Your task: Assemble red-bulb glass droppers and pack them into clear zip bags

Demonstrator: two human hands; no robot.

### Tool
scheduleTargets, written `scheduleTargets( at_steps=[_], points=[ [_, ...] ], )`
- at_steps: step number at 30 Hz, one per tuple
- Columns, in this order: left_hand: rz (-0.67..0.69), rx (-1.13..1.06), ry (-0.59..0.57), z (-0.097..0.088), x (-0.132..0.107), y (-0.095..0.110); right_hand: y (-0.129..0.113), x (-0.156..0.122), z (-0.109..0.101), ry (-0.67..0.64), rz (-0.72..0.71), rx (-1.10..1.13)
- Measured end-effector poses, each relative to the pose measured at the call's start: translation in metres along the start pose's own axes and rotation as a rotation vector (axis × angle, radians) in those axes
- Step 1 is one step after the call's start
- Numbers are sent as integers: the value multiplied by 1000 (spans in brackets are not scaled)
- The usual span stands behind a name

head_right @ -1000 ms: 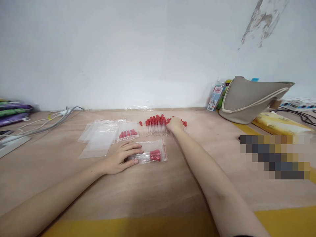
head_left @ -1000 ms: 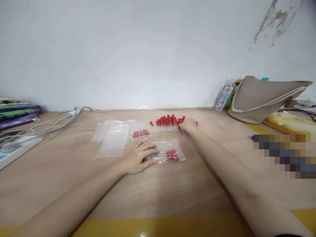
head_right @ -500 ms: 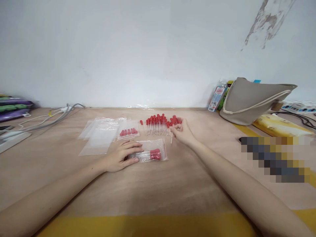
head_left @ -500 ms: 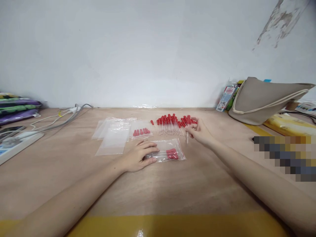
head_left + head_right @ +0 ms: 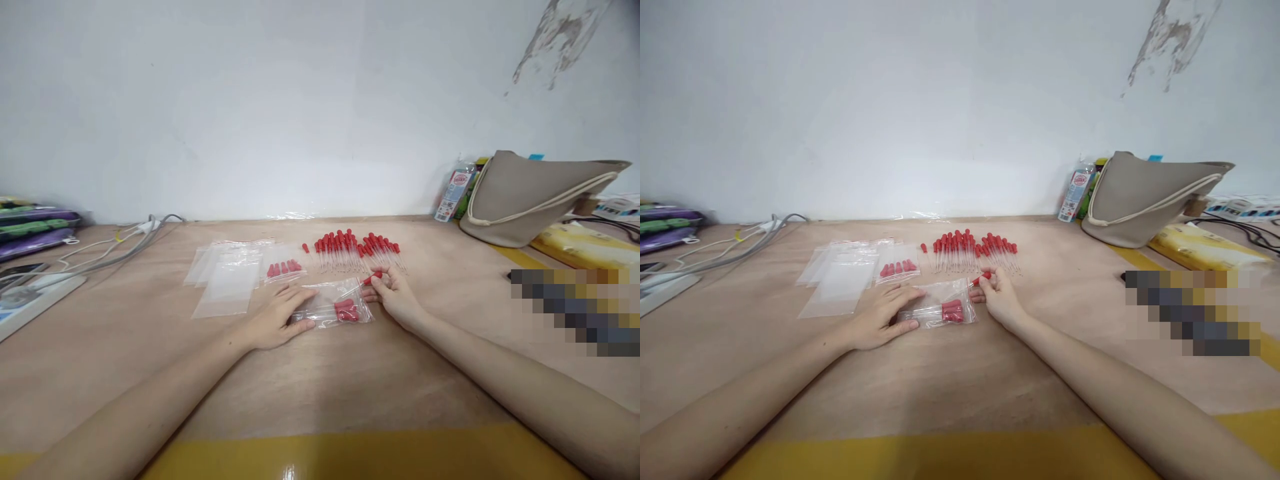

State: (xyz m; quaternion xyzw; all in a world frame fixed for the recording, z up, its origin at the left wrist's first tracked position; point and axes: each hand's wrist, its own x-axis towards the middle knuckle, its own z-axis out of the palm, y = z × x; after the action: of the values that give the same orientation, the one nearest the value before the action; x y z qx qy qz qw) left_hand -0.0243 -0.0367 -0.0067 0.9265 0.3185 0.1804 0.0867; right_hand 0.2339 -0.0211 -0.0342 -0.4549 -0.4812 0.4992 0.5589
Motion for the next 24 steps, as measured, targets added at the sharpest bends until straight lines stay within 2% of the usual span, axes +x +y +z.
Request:
scheduleTargets(
  at_steps=[5,8,15,19,21,24],
  points=[
    [-7,6,-2,0,0,0,4,0,-15,-212,-155,-310],
    [-1,8,-2,0,1,0,7,4,-17,-234,-225,-445],
    [-4,16,-2,1,2,-1,14,4,-2,-184,-237,-446],
    [3,21,5,1,2,-3,9,-4,0,-286,-235,-404],
    [4,19,5,1,2,-3,4,-2,-4,-258,-260,-438],
    [12,17,-11,1,2,-4,-5,14,-14,-96,-358,-651]
  ],
)
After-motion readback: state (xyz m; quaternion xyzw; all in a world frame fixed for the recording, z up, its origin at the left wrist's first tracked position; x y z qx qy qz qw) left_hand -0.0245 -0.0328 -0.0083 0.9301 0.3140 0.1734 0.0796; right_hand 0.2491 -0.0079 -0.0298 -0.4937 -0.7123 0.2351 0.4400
